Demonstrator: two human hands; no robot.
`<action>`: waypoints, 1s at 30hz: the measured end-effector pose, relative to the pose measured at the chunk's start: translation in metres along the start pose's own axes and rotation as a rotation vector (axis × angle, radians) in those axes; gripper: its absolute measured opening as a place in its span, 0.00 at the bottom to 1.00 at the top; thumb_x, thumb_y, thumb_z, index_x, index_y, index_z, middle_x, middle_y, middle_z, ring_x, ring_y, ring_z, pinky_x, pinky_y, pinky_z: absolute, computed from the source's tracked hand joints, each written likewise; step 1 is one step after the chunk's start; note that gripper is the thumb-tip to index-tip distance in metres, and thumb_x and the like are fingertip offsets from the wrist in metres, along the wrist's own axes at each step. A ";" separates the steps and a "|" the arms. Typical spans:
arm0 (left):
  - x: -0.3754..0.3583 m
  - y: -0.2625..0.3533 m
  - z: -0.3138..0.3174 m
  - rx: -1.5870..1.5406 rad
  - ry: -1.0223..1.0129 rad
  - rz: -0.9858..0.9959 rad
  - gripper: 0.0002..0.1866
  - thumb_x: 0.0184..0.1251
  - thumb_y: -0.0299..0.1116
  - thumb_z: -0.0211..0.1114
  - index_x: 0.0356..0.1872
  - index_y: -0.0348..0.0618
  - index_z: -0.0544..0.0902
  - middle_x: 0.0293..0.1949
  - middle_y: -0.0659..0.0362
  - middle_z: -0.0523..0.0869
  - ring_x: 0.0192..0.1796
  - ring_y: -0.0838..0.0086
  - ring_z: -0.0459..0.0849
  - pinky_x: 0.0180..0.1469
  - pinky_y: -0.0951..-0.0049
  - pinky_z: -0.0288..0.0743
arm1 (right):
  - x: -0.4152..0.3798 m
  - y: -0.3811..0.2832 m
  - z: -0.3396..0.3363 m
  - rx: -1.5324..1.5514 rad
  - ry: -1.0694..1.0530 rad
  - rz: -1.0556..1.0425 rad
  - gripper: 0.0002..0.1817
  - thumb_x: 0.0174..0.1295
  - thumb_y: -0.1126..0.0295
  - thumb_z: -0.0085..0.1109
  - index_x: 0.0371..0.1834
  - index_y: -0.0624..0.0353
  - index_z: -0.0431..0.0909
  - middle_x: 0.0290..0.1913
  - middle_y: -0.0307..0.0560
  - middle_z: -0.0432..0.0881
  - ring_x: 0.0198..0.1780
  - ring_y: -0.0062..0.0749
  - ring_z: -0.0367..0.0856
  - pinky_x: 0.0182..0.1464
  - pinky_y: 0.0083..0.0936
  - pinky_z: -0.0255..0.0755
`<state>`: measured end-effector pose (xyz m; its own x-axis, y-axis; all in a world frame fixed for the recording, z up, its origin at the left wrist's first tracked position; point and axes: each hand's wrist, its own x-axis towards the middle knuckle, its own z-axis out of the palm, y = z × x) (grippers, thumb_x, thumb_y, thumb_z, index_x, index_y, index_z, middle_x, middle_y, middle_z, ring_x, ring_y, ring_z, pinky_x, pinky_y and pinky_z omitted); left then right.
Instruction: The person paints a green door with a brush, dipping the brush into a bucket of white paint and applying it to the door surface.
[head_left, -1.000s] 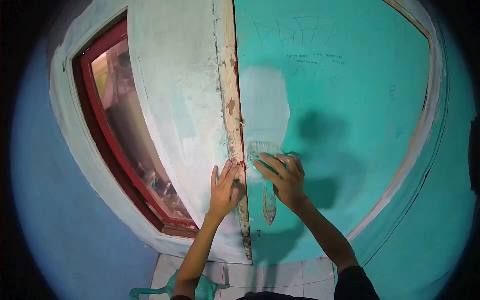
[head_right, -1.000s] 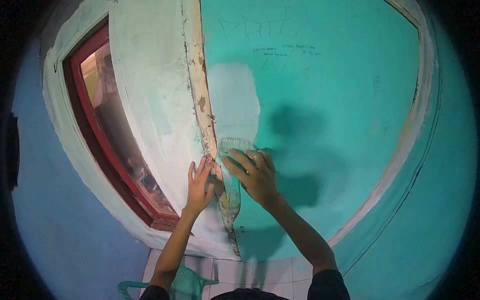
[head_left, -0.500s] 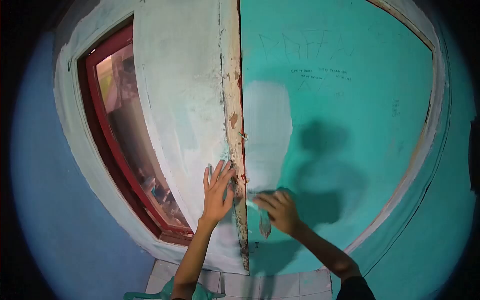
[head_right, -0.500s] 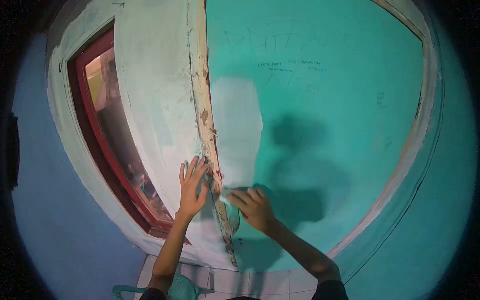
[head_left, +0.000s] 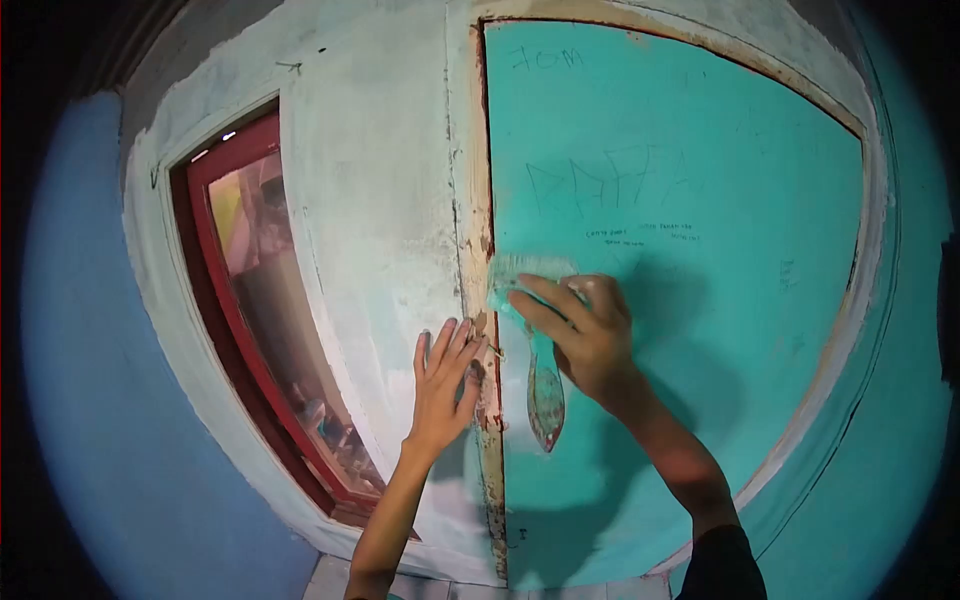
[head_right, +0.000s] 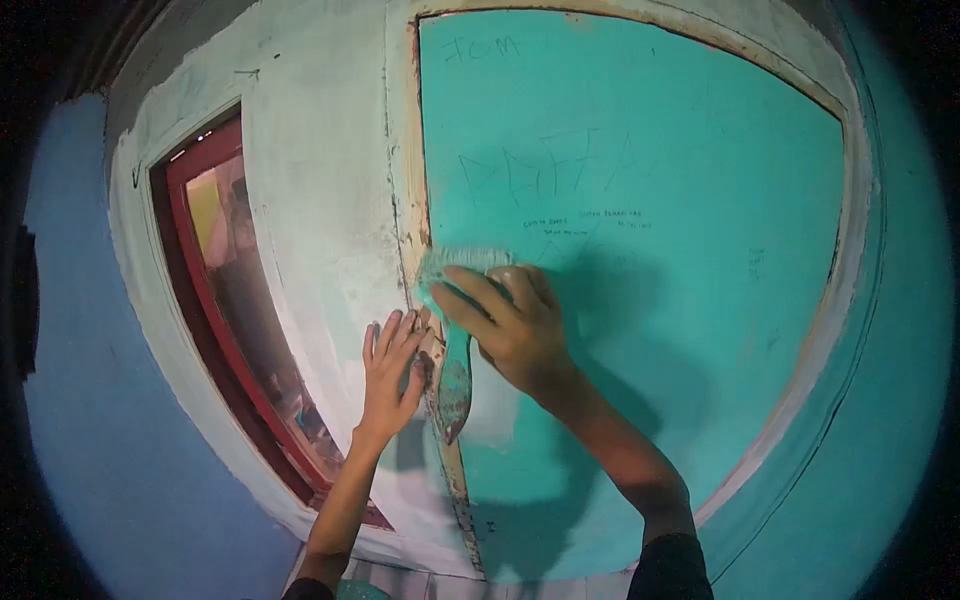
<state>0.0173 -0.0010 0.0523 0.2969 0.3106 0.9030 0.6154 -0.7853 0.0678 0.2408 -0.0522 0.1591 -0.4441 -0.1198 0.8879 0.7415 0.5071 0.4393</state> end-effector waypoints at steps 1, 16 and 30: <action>0.004 -0.001 0.000 0.020 -0.002 0.009 0.29 0.68 0.25 0.57 0.72 0.41 0.74 0.80 0.49 0.67 0.84 0.55 0.57 0.84 0.44 0.36 | 0.008 0.003 -0.004 -0.076 0.028 -0.021 0.30 0.48 0.84 0.61 0.56 0.47 0.88 0.62 0.31 0.85 0.50 0.37 0.76 0.57 0.36 0.72; -0.033 -0.002 0.035 0.016 0.042 -0.028 0.27 0.72 0.29 0.55 0.71 0.37 0.74 0.80 0.41 0.64 0.84 0.48 0.54 0.83 0.42 0.35 | -0.188 -0.081 0.023 -0.166 -0.205 -0.019 0.26 0.57 0.78 0.62 0.56 0.35 0.87 0.62 0.27 0.84 0.45 0.29 0.78 0.54 0.32 0.74; -0.002 0.007 0.059 0.050 0.197 -0.102 0.31 0.73 0.34 0.61 0.74 0.35 0.70 0.82 0.42 0.60 0.85 0.46 0.50 0.83 0.42 0.34 | -0.218 -0.099 0.002 -0.145 -0.297 0.081 0.16 0.62 0.55 0.70 0.54 0.26 0.85 0.63 0.20 0.82 0.58 0.27 0.74 0.61 0.35 0.69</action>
<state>0.0643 0.0247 0.0262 0.0860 0.2727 0.9582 0.6715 -0.7264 0.1465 0.2632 -0.0744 -0.0778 -0.4920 0.1804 0.8517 0.8348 0.3755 0.4026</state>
